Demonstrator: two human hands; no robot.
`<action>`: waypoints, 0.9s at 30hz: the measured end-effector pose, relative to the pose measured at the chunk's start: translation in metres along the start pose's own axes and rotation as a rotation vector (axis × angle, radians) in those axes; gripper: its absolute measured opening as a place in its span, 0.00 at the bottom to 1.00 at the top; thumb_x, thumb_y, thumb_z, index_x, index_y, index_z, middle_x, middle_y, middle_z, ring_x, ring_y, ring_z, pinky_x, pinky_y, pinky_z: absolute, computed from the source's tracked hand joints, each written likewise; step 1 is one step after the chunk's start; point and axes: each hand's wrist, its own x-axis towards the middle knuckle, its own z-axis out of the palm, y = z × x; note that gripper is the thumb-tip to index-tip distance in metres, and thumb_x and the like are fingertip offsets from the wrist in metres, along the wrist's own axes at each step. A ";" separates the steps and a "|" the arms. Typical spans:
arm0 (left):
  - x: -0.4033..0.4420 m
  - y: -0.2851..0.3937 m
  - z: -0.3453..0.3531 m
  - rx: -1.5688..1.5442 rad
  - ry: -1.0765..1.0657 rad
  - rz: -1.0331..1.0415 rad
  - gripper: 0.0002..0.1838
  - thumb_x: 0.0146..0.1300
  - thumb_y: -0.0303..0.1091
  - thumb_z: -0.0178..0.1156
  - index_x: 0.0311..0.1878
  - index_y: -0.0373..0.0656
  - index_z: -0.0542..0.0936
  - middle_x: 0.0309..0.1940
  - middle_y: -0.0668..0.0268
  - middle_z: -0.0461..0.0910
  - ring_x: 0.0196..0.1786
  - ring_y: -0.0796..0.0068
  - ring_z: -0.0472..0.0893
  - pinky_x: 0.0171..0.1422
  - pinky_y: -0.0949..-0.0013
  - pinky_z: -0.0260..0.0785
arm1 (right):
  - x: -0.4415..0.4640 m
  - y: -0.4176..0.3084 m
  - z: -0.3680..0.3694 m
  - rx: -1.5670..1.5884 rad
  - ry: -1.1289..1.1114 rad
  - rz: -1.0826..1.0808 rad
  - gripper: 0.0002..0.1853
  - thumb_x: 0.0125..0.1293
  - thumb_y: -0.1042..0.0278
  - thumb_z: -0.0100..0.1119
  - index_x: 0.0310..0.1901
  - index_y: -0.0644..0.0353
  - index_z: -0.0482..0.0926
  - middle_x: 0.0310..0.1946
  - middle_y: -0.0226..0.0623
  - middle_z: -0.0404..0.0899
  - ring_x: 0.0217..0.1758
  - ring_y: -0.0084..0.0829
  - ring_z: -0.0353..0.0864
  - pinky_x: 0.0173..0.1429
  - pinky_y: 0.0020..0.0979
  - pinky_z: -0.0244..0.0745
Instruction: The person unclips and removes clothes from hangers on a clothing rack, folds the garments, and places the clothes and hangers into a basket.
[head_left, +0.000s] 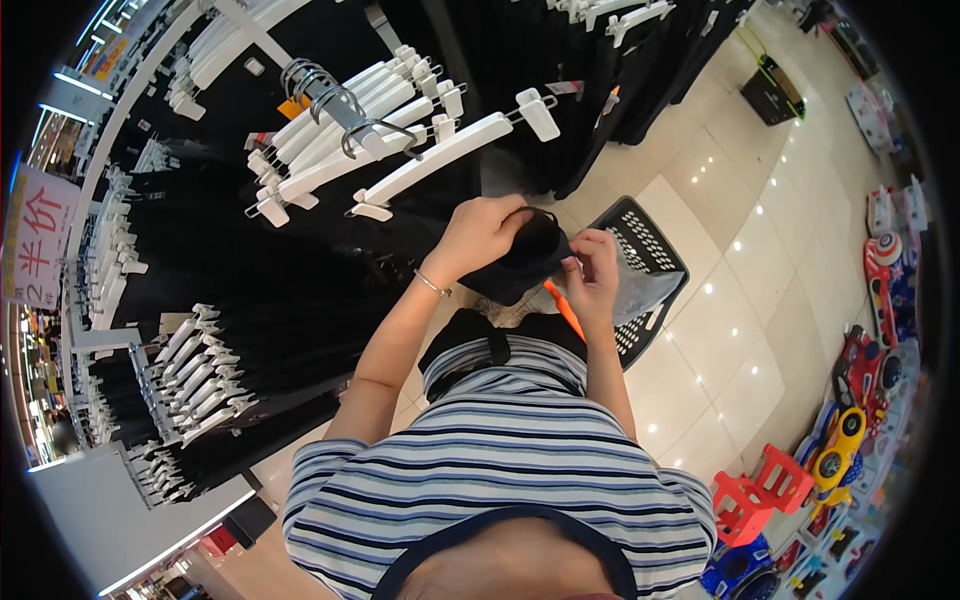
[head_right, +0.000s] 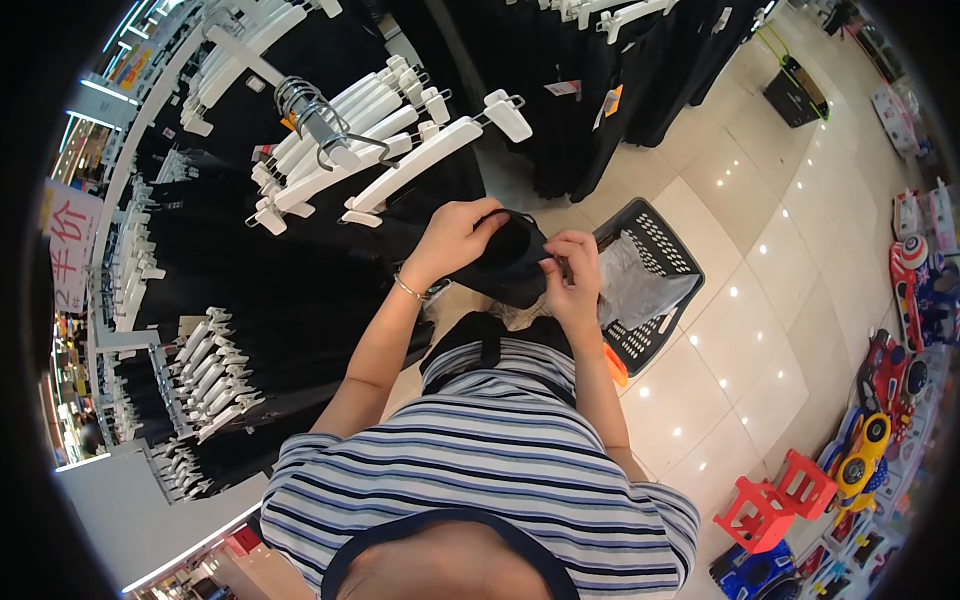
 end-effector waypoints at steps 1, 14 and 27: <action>0.000 0.003 0.003 -0.032 0.013 -0.012 0.06 0.59 0.33 0.56 0.31 0.40 0.76 0.22 0.52 0.75 0.28 0.50 0.76 0.31 0.56 0.66 | 0.000 -0.001 0.000 -0.024 -0.005 -0.006 0.10 0.53 0.87 0.56 0.38 0.65 0.74 0.41 0.38 0.71 0.38 0.27 0.73 0.41 0.22 0.69; 0.005 0.000 0.034 -0.353 0.017 0.013 0.07 0.61 0.24 0.53 0.40 0.40 0.78 0.24 0.60 0.77 0.23 0.74 0.72 0.32 0.74 0.65 | -0.008 -0.014 0.015 -0.089 -0.081 -0.034 0.09 0.52 0.85 0.59 0.35 0.65 0.76 0.33 0.41 0.74 0.36 0.35 0.75 0.41 0.27 0.70; -0.002 0.004 0.030 -0.432 0.148 -0.094 0.06 0.61 0.23 0.54 0.38 0.38 0.79 0.21 0.70 0.75 0.24 0.88 0.67 0.29 0.80 0.59 | -0.016 0.000 0.008 0.278 0.004 0.143 0.08 0.61 0.82 0.53 0.41 0.63 0.71 0.45 0.38 0.71 0.44 0.24 0.71 0.48 0.23 0.67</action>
